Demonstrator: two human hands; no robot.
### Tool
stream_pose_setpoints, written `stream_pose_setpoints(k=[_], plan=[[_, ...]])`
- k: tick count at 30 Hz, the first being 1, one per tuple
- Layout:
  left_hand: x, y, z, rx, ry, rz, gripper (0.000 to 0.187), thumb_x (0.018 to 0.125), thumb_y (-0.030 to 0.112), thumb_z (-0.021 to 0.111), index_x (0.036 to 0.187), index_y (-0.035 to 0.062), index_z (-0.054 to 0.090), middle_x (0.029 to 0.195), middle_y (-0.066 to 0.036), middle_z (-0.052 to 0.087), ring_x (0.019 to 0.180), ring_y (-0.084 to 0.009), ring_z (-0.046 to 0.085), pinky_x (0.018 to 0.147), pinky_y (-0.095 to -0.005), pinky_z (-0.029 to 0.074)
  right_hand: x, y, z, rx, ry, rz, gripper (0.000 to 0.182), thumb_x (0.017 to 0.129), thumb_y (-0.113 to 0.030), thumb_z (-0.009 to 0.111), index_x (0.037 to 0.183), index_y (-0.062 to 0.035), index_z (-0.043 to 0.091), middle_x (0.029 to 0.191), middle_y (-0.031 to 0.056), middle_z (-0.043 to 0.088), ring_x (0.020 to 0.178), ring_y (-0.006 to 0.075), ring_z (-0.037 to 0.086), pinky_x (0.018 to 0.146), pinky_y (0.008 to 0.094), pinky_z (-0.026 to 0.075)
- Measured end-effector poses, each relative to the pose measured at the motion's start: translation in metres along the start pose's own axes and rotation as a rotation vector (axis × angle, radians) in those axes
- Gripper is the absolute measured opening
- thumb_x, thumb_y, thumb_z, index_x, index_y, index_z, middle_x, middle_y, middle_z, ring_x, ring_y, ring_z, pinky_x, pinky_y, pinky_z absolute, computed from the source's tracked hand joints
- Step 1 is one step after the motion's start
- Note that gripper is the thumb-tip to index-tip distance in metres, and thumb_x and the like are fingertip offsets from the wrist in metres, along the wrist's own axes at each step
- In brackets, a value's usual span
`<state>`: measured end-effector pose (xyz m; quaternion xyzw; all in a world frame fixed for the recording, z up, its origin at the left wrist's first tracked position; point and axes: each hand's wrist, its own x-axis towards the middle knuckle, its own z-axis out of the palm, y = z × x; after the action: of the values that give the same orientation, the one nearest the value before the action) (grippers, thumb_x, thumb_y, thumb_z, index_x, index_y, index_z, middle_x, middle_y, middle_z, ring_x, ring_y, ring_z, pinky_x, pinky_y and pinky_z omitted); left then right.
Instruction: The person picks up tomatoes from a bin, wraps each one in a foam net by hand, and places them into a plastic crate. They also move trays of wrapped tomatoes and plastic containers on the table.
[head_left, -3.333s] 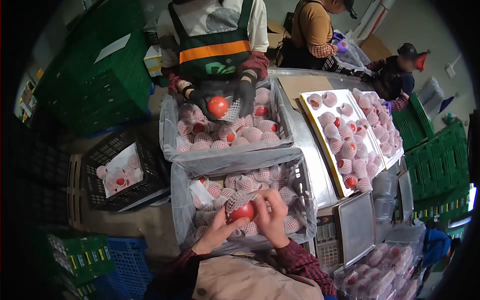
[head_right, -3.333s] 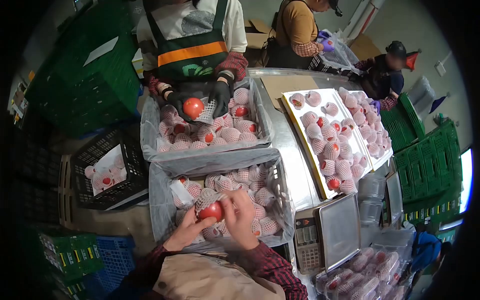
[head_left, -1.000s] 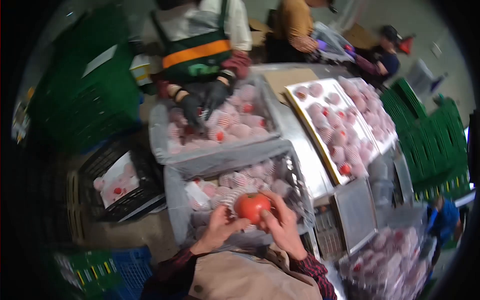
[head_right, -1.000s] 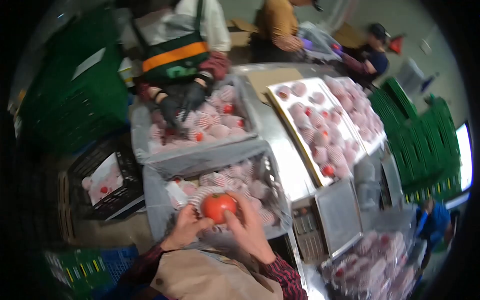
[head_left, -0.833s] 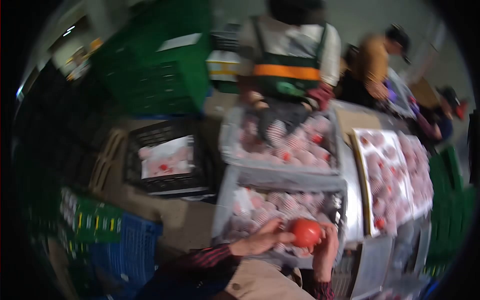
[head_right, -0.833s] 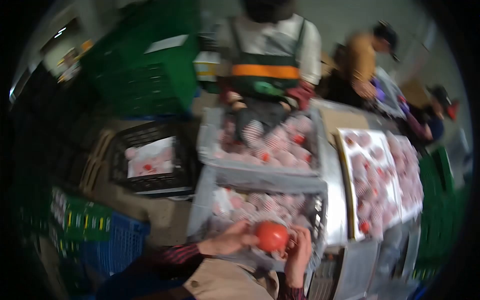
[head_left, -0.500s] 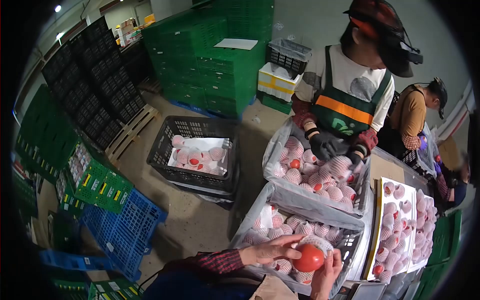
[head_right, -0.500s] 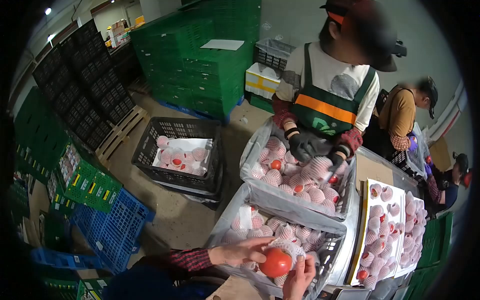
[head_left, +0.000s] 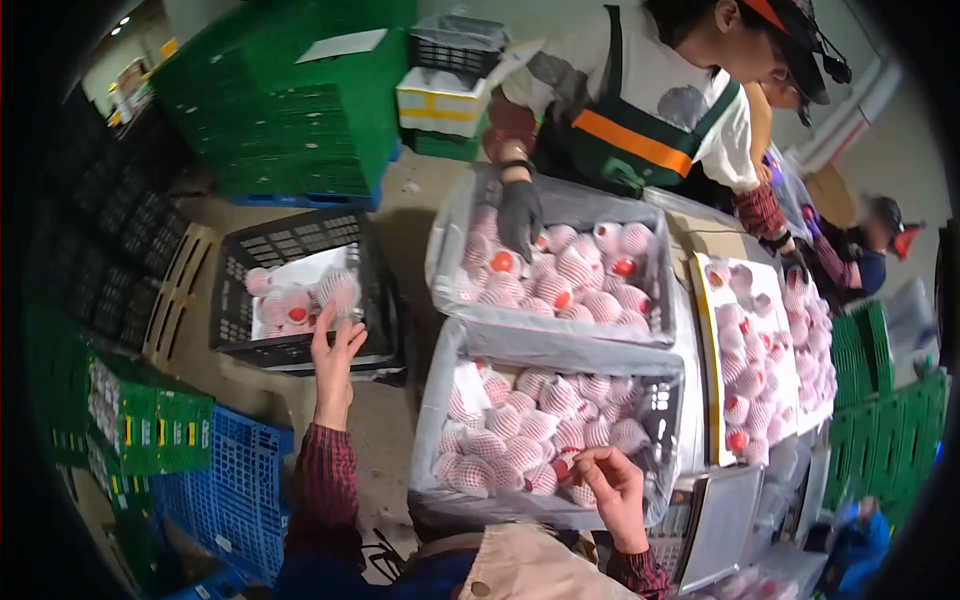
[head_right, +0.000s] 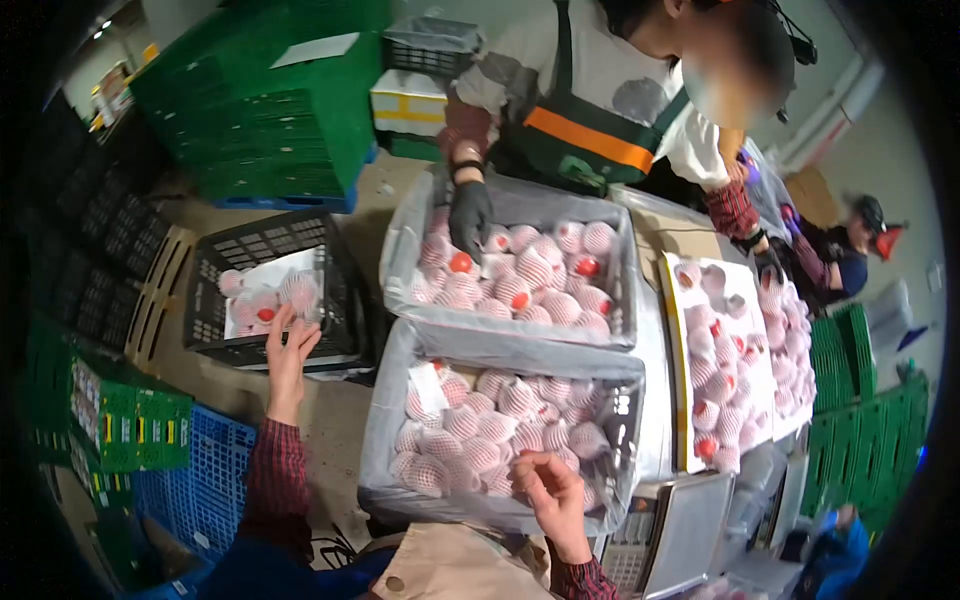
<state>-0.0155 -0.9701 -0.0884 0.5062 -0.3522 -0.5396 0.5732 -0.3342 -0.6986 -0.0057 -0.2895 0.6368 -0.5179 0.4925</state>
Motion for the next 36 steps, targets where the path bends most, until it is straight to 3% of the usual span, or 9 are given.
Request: stream_pose_setpoints(k=[5,6,9,13,17,21,29,31,36], plan=[[-0.06,-0.041,0.084,0.403,-0.634,0.232,0.021,0.098,0.006,0.062,0.118,0.0005,0.066,0.112,-0.006,0.07,0.097,-0.0137,0.069,0.087,-0.0288,0.056,-0.01,0.014,-0.011,0.047,0.101,0.028,0.011,0.101,-0.008,0.066,0.108,-0.0001,0.069,0.096,-0.0001,0.07,0.087,0.0061,0.062,0.078,0.0219,0.05],[-0.081,-0.049,0.109,0.428,-0.705,0.072,0.017,0.094,-0.001,0.063,0.11,0.0005,0.07,0.109,-0.008,0.073,0.094,-0.0117,0.068,0.083,-0.0271,0.056,-0.011,0.025,-0.016,0.08,0.079,0.02,0.011,0.102,-0.009,0.065,0.108,-0.0004,0.069,0.096,-0.0006,0.07,0.086,0.0055,0.061,0.077,0.0221,0.05],[-0.107,-0.136,0.149,0.706,-1.046,-0.118,0.044,0.089,0.021,0.075,0.127,0.0034,0.061,0.119,-0.019,0.067,0.107,-0.0307,0.068,0.091,-0.0413,0.056,-0.014,0.034,-0.015,0.076,0.099,0.021,0.013,0.102,-0.012,0.066,0.108,-0.0008,0.069,0.094,0.0,0.07,0.084,0.0059,0.062,0.074,0.0223,0.05],[-0.134,-0.239,0.189,0.992,-0.895,0.149,0.08,0.08,0.032,0.081,0.142,0.001,0.04,0.137,-0.031,0.046,0.133,-0.0455,0.043,0.111,-0.0516,0.038,-0.024,0.044,-0.02,0.071,0.123,0.048,0.015,0.102,-0.014,0.066,0.106,-0.0006,0.068,0.087,-0.0004,0.069,0.079,0.0069,0.063,0.073,0.023,0.05],[-0.15,-0.266,0.211,1.236,-0.733,0.398,0.078,0.073,0.027,0.085,0.135,0.0031,0.045,0.122,-0.024,0.047,0.117,-0.0447,0.046,0.104,-0.0529,0.041,-0.038,0.052,-0.031,0.064,0.139,0.05,0.011,0.101,-0.008,0.065,0.107,0.0008,0.067,0.094,0.0017,0.069,0.085,0.0085,0.063,0.078,0.0251,0.051],[-0.132,-0.27,0.204,0.907,-0.744,0.099,0.072,0.067,0.023,0.087,0.126,0.0031,0.052,0.126,-0.023,0.046,0.122,-0.0433,0.046,0.106,-0.0506,0.042,-0.045,0.059,-0.05,0.039,0.241,0.055,0.012,0.102,-0.01,0.064,0.107,0.0008,0.068,0.094,0.0001,0.069,0.087,0.0065,0.062,0.078,0.0241,0.051],[-0.208,-0.055,0.171,0.871,-1.145,0.728,0.08,0.069,0.0,0.079,0.142,0.0036,0.048,0.129,-0.02,0.045,0.125,-0.0397,0.046,0.106,-0.0468,0.042,0.007,0.032,-0.029,0.221,0.361,0.065,0.018,0.1,-0.016,0.068,0.111,-0.0021,0.066,0.101,0.0034,0.065,0.084,0.009,0.06,0.066,0.0227,0.049],[-0.224,-0.054,0.16,0.786,-1.045,0.671,0.077,0.068,-0.001,0.079,0.139,0.0035,0.051,0.13,-0.019,0.045,0.124,-0.0392,0.046,0.107,-0.0467,0.04,0.014,0.032,-0.019,-0.282,0.36,-0.19,0.02,0.097,-0.015,0.07,0.111,-0.0015,0.066,0.103,0.0062,0.063,0.088,0.0109,0.061,0.066,0.0233,0.05],[-0.233,-0.053,0.152,0.165,-0.972,0.215,0.093,0.074,0.0,0.08,0.151,0.0038,0.029,0.138,-0.018,0.039,0.135,-0.0327,0.041,0.112,-0.0433,0.038,0.011,0.052,-0.009,-0.111,0.493,-0.303,0.016,0.099,-0.008,0.063,0.112,0.0,0.066,0.098,0.0052,0.063,0.086,0.0101,0.061,0.069,0.0236,0.051]])
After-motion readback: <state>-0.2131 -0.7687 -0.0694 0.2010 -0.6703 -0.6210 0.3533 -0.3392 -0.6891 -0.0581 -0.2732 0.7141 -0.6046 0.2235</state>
